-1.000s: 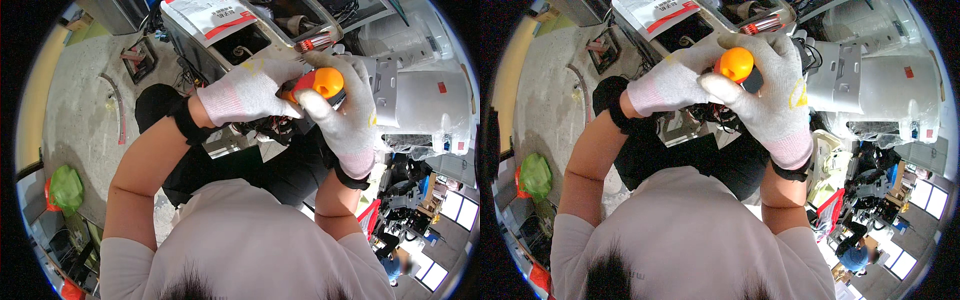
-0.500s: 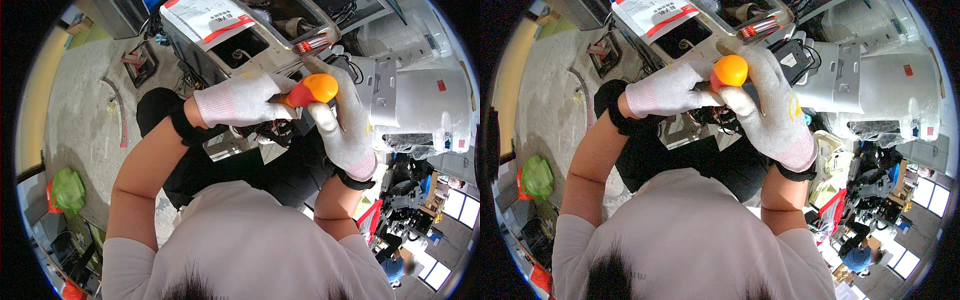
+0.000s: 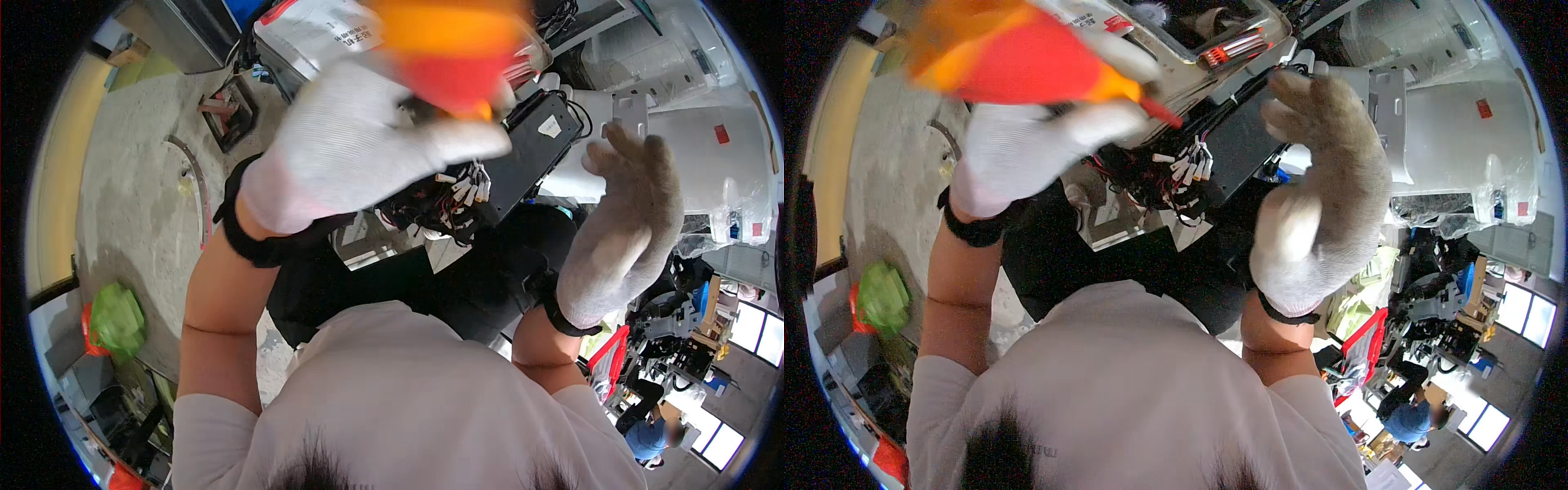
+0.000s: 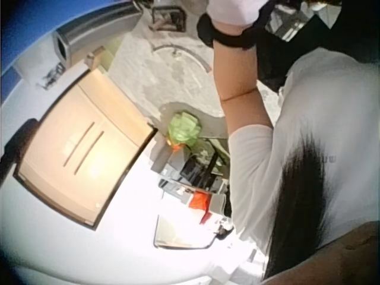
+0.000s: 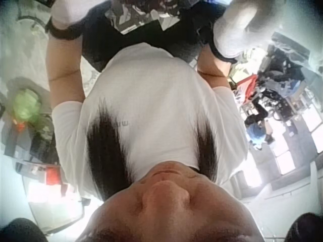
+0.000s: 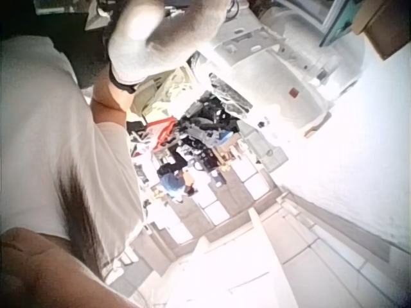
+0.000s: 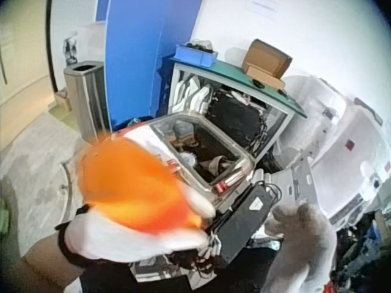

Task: Repairing and wiring an industrial electromechanical machine.

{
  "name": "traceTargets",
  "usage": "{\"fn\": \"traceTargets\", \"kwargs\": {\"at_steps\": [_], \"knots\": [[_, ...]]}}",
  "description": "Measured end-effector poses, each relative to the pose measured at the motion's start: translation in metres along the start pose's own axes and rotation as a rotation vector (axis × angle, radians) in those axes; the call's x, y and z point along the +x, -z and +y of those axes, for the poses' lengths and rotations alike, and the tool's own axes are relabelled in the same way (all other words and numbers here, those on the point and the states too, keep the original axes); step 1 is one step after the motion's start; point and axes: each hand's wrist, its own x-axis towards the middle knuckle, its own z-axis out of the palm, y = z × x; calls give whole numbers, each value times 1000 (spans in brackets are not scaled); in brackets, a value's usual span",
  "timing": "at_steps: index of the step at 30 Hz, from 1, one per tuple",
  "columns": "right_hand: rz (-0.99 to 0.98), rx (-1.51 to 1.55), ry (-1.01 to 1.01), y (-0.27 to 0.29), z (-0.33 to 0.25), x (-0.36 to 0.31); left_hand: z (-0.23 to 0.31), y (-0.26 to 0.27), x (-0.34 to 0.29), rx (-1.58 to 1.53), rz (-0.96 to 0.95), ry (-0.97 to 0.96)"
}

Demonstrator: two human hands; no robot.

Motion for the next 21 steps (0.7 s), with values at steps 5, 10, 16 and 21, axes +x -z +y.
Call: {"fn": "traceTargets", "kwargs": {"at_steps": [5,10,16,21], "knots": [[-34,-68,-221,14,0,-24,-4,19,-22,20,185,-42],[-249,-205,-383,25,5,-53,-1,16,-61,42,222,49],[-688,-151,-343,13,8,-62,6,2,-63,260,2,-221],[-953,45,-334,-9,5,-64,6,-23,-61,325,-69,-461]]}}
